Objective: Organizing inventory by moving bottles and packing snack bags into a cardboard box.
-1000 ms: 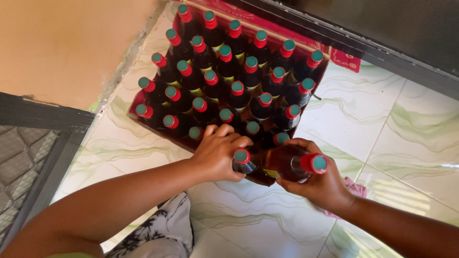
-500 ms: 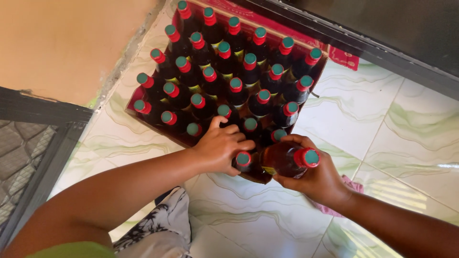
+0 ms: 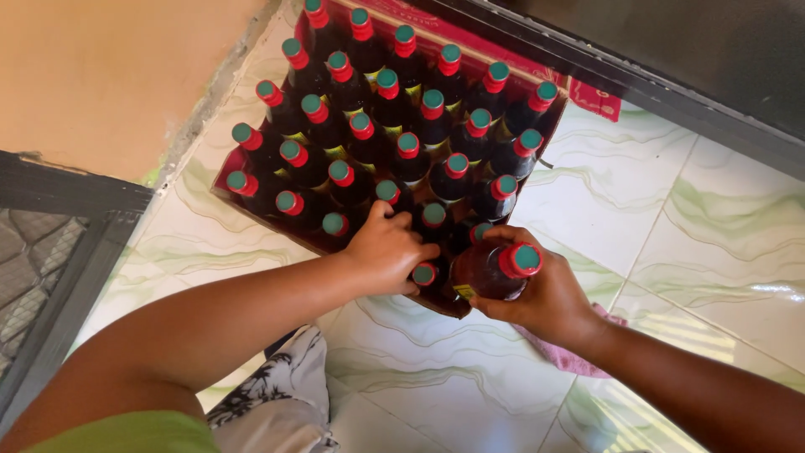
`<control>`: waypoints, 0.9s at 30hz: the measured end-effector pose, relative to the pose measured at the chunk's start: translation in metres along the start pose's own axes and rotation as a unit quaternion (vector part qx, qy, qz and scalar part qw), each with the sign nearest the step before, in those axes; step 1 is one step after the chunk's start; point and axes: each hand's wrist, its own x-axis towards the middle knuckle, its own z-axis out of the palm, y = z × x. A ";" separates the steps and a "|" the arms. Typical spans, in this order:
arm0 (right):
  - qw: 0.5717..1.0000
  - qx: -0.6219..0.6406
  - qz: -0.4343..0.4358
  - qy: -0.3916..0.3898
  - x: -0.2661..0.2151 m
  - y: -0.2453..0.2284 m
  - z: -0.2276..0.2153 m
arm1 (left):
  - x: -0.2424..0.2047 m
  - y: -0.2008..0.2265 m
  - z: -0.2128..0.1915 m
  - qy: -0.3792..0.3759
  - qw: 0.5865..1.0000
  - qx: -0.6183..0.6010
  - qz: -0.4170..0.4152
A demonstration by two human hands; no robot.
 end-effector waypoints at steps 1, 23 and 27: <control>1.000 0.000 0.000 -0.002 -0.001 -0.002 0.001 | 0.000 -0.001 -0.002 0.000 1.000 0.000 -0.002; 0.991 -0.132 -0.016 0.035 -0.007 0.012 0.014 | 0.003 -0.001 0.008 0.111 0.989 -0.004 0.098; 0.978 -0.204 -0.009 0.039 -0.007 0.013 0.015 | 0.005 -0.002 0.004 0.105 0.988 -0.027 0.114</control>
